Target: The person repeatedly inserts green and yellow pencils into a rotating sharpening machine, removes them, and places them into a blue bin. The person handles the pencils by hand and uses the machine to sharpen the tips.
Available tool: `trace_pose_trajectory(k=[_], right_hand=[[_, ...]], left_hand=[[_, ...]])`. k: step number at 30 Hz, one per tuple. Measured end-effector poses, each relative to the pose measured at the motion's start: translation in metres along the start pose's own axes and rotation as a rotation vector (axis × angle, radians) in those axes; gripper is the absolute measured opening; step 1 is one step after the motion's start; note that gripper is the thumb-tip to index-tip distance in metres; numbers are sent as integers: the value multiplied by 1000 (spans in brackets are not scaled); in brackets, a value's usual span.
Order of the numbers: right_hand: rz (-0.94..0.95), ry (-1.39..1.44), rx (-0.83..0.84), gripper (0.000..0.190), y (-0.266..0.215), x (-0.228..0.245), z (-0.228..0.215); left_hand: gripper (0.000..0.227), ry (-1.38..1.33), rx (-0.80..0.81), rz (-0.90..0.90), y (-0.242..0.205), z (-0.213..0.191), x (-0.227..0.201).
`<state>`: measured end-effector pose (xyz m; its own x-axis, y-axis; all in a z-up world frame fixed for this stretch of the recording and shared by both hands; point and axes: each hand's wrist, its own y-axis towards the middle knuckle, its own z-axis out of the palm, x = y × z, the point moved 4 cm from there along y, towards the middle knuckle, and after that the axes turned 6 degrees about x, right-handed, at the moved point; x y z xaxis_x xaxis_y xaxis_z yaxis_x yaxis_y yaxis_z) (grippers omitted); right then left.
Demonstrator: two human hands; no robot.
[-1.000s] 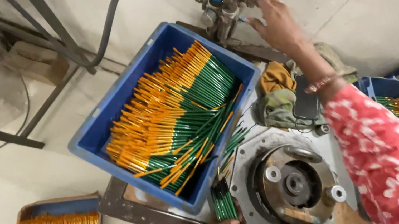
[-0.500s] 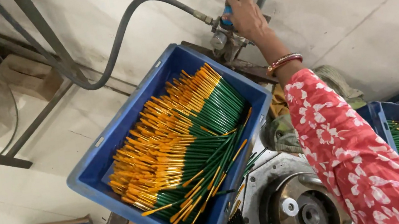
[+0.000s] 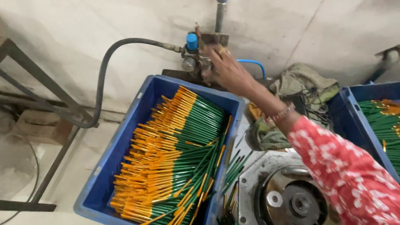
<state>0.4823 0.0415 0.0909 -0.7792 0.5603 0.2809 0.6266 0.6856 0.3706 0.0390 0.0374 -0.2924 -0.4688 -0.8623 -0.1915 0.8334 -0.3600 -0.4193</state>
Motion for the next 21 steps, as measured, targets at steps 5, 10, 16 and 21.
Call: trace_pose_trajectory(k=[5,10,16,21], right_hand=[[-8,414,419,33,-229,84,-43],[540,657,452,26,-378,114,-45],[497,560,510,31,-441,131,-49],[604,935,85,17,-456,77,-77]], left_hand=[[65,-39,-67,-87,-35,43,-16],[69,613,-170,12,-42,94,-20],[45,1228,124,191,-69,246,-7],[45,1044,-88,270,-81,214,-20]])
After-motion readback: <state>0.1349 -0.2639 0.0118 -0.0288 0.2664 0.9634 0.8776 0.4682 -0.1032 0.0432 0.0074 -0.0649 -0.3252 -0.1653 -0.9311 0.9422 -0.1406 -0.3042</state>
